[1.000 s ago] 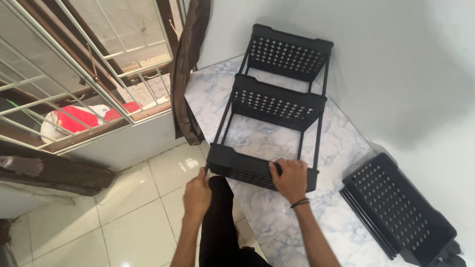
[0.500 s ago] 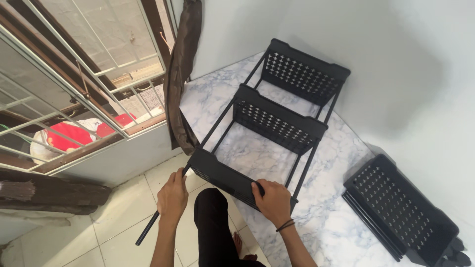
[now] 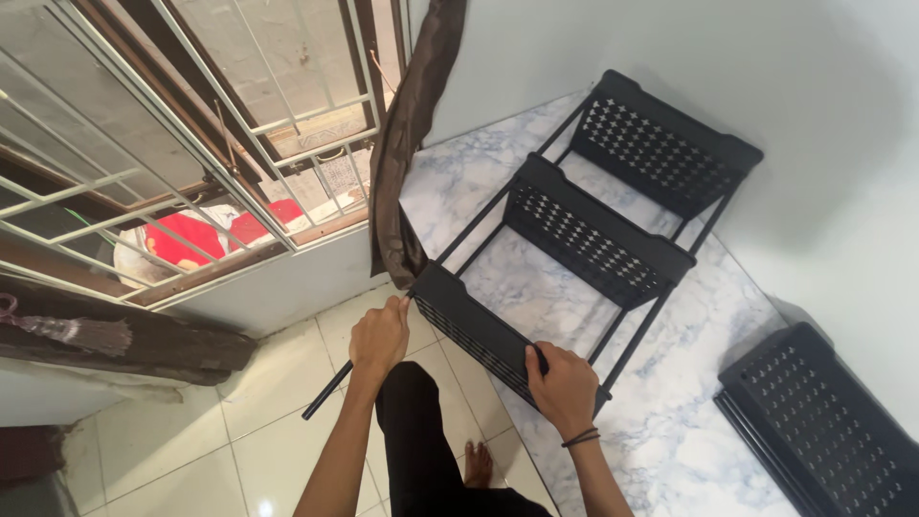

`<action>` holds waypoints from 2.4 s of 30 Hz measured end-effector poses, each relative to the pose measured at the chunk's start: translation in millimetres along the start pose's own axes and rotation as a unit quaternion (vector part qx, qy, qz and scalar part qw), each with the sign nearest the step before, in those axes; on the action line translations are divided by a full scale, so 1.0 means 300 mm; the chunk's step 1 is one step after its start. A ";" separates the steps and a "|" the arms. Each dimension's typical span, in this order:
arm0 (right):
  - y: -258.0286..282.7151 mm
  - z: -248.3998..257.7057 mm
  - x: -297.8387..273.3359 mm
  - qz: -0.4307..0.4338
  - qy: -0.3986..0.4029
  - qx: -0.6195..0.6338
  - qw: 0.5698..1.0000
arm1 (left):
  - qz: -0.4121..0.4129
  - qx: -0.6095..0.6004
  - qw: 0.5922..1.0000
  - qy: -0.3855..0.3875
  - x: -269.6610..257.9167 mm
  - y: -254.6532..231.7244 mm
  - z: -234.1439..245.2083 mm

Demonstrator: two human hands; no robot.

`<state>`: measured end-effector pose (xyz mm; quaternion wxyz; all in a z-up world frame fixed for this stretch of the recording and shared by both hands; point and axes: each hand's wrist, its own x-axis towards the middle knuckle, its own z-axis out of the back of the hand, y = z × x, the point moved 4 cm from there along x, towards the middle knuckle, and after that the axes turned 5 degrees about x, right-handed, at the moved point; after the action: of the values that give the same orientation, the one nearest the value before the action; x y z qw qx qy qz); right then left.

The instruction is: The person assembles a black plastic shelving unit by inserting rods into side panels and attaching perforated shelves. They use a black rod as a tool to press components together and secure the structure.

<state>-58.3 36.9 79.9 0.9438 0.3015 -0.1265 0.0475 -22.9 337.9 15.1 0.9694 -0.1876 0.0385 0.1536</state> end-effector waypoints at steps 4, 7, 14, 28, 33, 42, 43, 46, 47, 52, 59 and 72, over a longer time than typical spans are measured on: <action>0.046 -0.044 0.005 -0.014 -0.005 -0.017 1.000 | -0.126 -0.123 0.984 0.019 0.152 0.086 -0.016; 0.129 -0.099 -0.002 -0.007 -0.023 -0.010 1.000 | -0.100 -0.173 0.975 0.102 0.274 0.192 -0.050; 0.211 -0.168 0.018 -0.133 -0.034 -0.043 0.990 | -0.116 -0.234 0.950 0.172 0.410 0.214 -0.040; 0.382 -0.341 0.291 -0.082 -0.076 0.089 0.990 | -0.301 -0.102 0.948 -0.035 0.352 0.077 0.100; 0.400 -0.462 0.376 -0.184 -0.050 -0.113 0.975 | -0.286 -0.089 0.954 -0.014 0.407 0.048 0.128; 0.390 -0.468 0.383 -0.187 -0.074 -0.142 0.969 | -0.250 -0.106 0.962 0.033 0.482 0.028 0.045; 0.388 -0.471 0.383 -0.198 -0.070 -0.144 0.967 | -0.255 -0.125 0.959 0.022 0.506 0.034 0.014; 0.382 -0.463 0.399 -0.190 -0.062 -0.157 0.967 | -0.138 -0.227 0.911 0.316 0.631 0.061 -0.160; 0.377 -0.457 0.413 -0.188 -0.067 -0.153 0.968 | -0.120 -0.299 0.868 0.377 0.664 0.059 -0.200; 0.364 -0.470 0.422 -0.199 -0.061 -0.181 0.961 | -0.084 -0.420 0.761 0.488 0.706 0.055 -0.272; 0.359 -0.455 0.420 -0.194 -0.085 -0.157 0.965 | -0.333 -0.207 0.919 0.047 0.583 0.038 -0.016; 0.384 -0.494 0.411 -0.021 -0.093 -0.165 0.982 | -0.279 -0.038 0.959 0.030 0.473 -0.001 0.035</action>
<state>72.5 218.6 60.5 0.9655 0.1473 -0.2134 -0.0219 112.3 381.9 6.2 0.9643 -0.2321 0.0079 -0.1274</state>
